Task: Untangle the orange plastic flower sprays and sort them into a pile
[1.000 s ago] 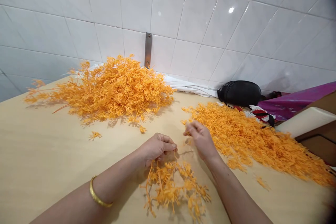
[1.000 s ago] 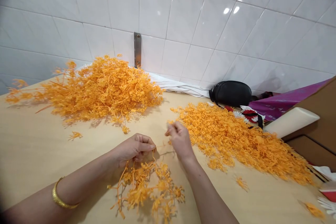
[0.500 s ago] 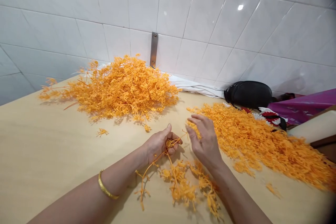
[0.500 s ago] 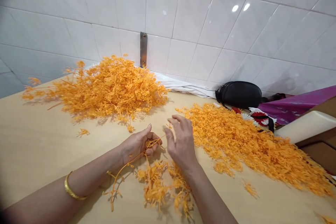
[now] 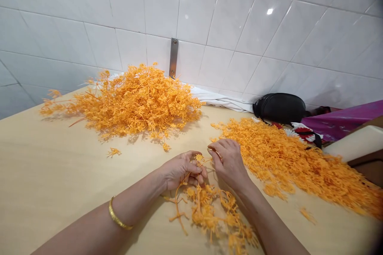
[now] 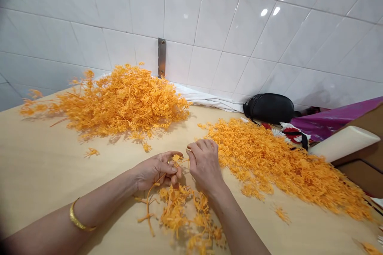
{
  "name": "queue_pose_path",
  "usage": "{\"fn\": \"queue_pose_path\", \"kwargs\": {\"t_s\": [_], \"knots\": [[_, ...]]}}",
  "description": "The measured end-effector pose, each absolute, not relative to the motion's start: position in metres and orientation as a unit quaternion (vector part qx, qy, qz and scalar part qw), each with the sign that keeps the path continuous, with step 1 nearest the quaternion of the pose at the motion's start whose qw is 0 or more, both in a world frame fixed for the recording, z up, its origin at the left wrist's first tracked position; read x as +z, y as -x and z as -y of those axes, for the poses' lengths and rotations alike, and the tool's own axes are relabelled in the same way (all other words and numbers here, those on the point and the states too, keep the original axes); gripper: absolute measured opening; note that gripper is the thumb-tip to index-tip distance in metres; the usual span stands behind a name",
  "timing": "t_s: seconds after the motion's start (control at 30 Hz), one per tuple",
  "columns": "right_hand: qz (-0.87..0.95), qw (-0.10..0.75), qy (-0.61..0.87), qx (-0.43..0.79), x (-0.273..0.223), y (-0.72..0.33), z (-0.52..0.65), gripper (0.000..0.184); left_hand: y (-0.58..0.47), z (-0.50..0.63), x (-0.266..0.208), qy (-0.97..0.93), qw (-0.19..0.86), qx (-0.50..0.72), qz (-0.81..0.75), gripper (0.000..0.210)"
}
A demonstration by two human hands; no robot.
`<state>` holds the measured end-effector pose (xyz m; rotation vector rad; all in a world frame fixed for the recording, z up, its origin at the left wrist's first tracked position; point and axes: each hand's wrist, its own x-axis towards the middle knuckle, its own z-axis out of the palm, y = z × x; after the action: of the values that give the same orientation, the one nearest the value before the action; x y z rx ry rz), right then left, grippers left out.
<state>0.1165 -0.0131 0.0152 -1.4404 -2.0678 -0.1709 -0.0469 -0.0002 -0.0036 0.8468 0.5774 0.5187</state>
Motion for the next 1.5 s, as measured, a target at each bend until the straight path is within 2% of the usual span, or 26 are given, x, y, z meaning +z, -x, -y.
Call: {"fn": "queue_pose_path", "kwargs": {"t_s": [0.13, 0.27, 0.33, 0.4, 0.5, 0.53, 0.6, 0.8, 0.97, 1.1, 1.17, 1.27, 1.33, 1.4, 1.5], "knots": [[0.783, 0.340, 0.515, 0.076, 0.017, -0.115, 0.015, 0.029, 0.042, 0.004, -0.001, -0.415, 0.820, 0.256, -0.300, 0.066], [0.790, 0.324, 0.499, 0.148, 0.019, -0.108, 0.020, 0.016, 0.041, 0.004, -0.001, -0.424, 0.809, 0.265, -0.308, 0.078], [0.773, 0.338, 0.510, 0.168, 0.019, -0.105, 0.021, 0.013, 0.041, 0.004, -0.001, -0.431, 0.805, 0.267, -0.309, 0.076], [0.731, 0.387, 0.527, 0.193, 0.019, -0.104, 0.022, 0.013, 0.042, 0.004, -0.001, -0.432, 0.810, 0.259, -0.301, 0.065], [0.657, 0.471, 0.544, 0.224, 0.020, -0.108, 0.020, 0.015, 0.043, 0.004, 0.000, -0.438, 0.819, 0.235, -0.287, 0.033], [0.639, 0.491, 0.547, 0.228, 0.019, -0.109, 0.019, 0.016, 0.043, 0.004, 0.001, -0.445, 0.818, 0.229, -0.285, 0.024], [0.609, 0.524, 0.551, 0.225, 0.017, -0.113, 0.016, 0.016, 0.041, 0.003, 0.001, -0.462, 0.808, 0.230, -0.284, 0.017], [0.521, 0.609, 0.569, 0.183, 0.005, -0.111, 0.005, 0.018, 0.032, -0.007, -0.001, -0.494, 0.785, 0.285, -0.243, 0.017], [0.469, 0.637, 0.589, 0.165, 0.005, -0.116, -0.005, 0.022, 0.034, -0.007, 0.001, -0.493, 0.783, 0.304, -0.227, 0.017], [0.291, 0.699, 0.639, 0.139, 0.005, -0.156, -0.016, 0.020, 0.047, -0.003, 0.000, -0.499, 0.788, 0.271, -0.239, 0.018], [0.297, 0.653, 0.689, 0.099, 0.002, -0.174, -0.019, 0.020, 0.051, -0.004, -0.002, -0.482, 0.789, 0.286, -0.253, 0.019], [0.432, 0.510, 0.744, -0.007, -0.001, -0.178, -0.017, 0.032, 0.053, -0.010, -0.002, -0.455, 0.768, 0.340, -0.298, 0.021], [0.499, 0.439, 0.740, -0.100, 0.000, -0.169, -0.013, 0.031, 0.053, -0.014, 0.000, -0.464, 0.738, 0.372, -0.319, 0.021], [0.540, 0.415, 0.716, -0.154, 0.005, -0.156, -0.008, 0.024, 0.053, -0.016, 0.003, -0.482, 0.708, 0.397, -0.330, 0.018], [0.613, 0.437, 0.649, -0.107, 0.013, -0.138, 0.001, 0.018, 0.053, -0.018, 0.004, -0.485, 0.693, 0.401, -0.351, 0.016]]}}
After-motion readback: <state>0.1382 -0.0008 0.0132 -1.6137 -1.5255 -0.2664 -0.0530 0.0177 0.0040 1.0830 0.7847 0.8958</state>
